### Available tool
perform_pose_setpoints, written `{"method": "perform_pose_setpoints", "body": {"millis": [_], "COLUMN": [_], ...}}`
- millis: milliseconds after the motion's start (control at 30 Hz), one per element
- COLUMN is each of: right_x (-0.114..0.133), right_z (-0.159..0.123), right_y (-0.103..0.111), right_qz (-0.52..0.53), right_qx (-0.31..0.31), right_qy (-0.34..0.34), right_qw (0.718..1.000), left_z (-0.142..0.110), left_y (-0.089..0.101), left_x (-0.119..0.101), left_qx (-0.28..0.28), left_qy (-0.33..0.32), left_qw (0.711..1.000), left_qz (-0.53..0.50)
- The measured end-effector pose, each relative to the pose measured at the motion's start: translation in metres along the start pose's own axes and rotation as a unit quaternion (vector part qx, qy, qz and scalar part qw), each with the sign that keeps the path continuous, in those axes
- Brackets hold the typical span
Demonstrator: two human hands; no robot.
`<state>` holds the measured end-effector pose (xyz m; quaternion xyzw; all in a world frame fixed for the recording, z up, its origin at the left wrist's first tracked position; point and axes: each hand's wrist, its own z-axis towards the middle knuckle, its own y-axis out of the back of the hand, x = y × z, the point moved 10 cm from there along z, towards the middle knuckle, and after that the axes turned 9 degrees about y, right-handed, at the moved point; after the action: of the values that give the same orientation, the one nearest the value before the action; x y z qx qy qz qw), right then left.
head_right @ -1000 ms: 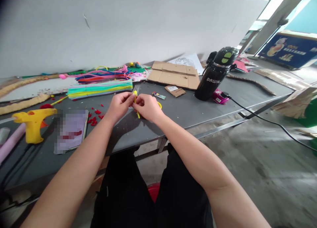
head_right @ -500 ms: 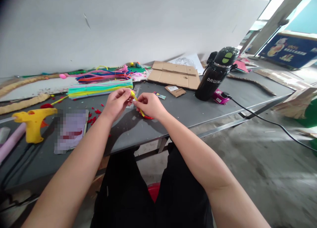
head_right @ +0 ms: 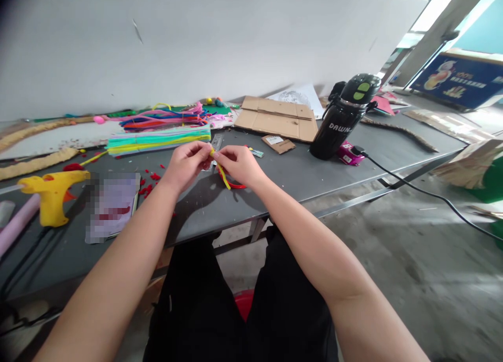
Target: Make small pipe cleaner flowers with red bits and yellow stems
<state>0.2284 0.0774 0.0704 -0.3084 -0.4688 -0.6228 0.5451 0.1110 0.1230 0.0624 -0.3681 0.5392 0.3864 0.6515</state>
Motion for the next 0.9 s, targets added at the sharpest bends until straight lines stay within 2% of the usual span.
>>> {"method": "perform_pose_setpoints", "body": {"millis": [233,467,700,900], "right_x": [0.007,0.002,-0.008,-0.021], "right_z": [0.001,0.002,0.002,0.000], "right_y": [0.002,0.001,-0.002,-0.009], "right_qz": [-0.040,-0.034,0.032,0.061], "right_qx": [-0.016,-0.028,-0.030,0.009], "right_qy": [0.044,0.043,-0.015,-0.080], "right_qw": [0.998,0.998,0.999,0.995], "left_z": [0.002,0.001,0.002,0.004], "left_y": [0.000,-0.001,0.002,0.011], "left_x": [0.006,0.005,0.009,0.016], "left_qx": [0.005,0.006,-0.007,-0.038], "left_qy": [0.009,0.012,0.025,0.044], "left_qw": [1.000,1.000,0.999,0.997], "left_qz": [-0.009,-0.007,-0.031,-0.053]}}
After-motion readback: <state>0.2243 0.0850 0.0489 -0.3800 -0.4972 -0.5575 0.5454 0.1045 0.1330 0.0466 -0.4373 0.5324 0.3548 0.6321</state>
